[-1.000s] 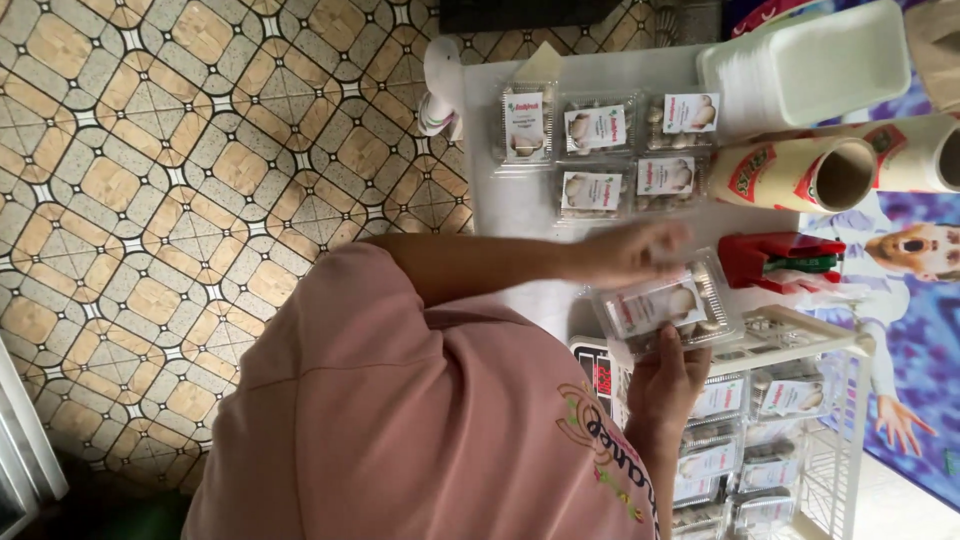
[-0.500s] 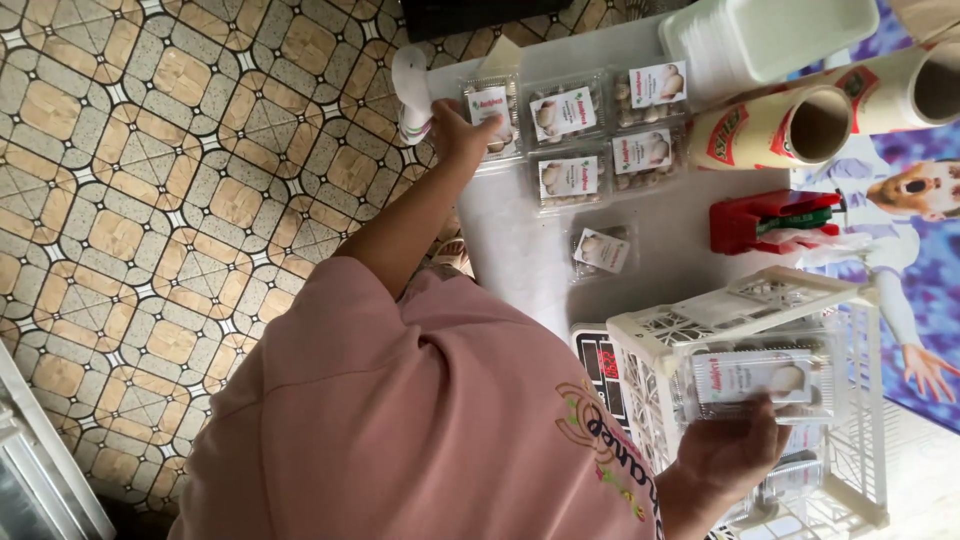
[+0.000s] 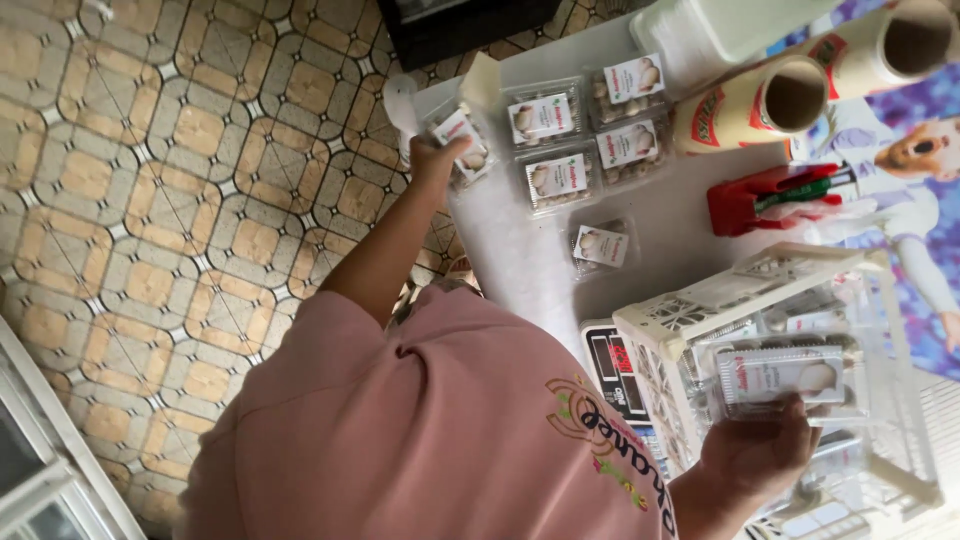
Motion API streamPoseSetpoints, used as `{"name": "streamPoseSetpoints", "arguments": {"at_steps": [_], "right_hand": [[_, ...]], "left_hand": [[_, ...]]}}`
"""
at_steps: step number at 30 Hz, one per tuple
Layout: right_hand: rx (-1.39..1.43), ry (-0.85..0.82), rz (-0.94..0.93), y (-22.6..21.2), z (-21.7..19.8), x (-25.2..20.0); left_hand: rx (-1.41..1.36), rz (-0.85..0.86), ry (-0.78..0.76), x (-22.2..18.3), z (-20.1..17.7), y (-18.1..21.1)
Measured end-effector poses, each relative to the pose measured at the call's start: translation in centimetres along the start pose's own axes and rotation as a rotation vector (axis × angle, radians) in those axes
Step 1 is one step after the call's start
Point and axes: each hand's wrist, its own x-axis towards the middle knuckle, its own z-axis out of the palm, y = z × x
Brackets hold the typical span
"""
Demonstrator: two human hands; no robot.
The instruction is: Packing small pre-packaged food containers into a plastic crate on a table.
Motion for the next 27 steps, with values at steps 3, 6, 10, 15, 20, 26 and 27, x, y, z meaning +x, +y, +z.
{"name": "streamPoseSetpoints", "arguments": {"at_steps": [3, 6, 10, 15, 20, 26, 27], "right_hand": [[0.057, 0.136, -0.003, 0.1, -1.1, 0.1], [0.051, 0.158, -0.021, -0.7, -2.9, 0.1], [0.001, 0.414, -0.118, -3.6, -5.4, 0.0], [0.123, 0.617, -0.262, -4.2, -13.9, 0.9], [-0.325, 0.541, 0.085, -2.0, -20.7, 1.6], [-0.504, 0.328, 0.421, -0.6, -21.7, 2.2], [-0.492, 0.334, 0.422, -0.9, -21.6, 2.1]], "left_hand": [[-0.026, 0.121, 0.017, 0.3, -0.9, -0.4], [-0.019, 0.112, 0.027, 1.1, -1.9, -1.1], [-0.165, 0.246, 0.034, -0.5, -1.0, 0.0], [-0.204, 0.487, -0.336, -5.5, 1.9, 1.9], [-0.125, 0.518, -0.825, -9.5, 8.5, 1.5], [-0.018, 0.211, -1.163, -18.4, 19.2, -3.5], [-0.006, 0.212, -1.169, -19.6, 20.6, -4.8]]}}
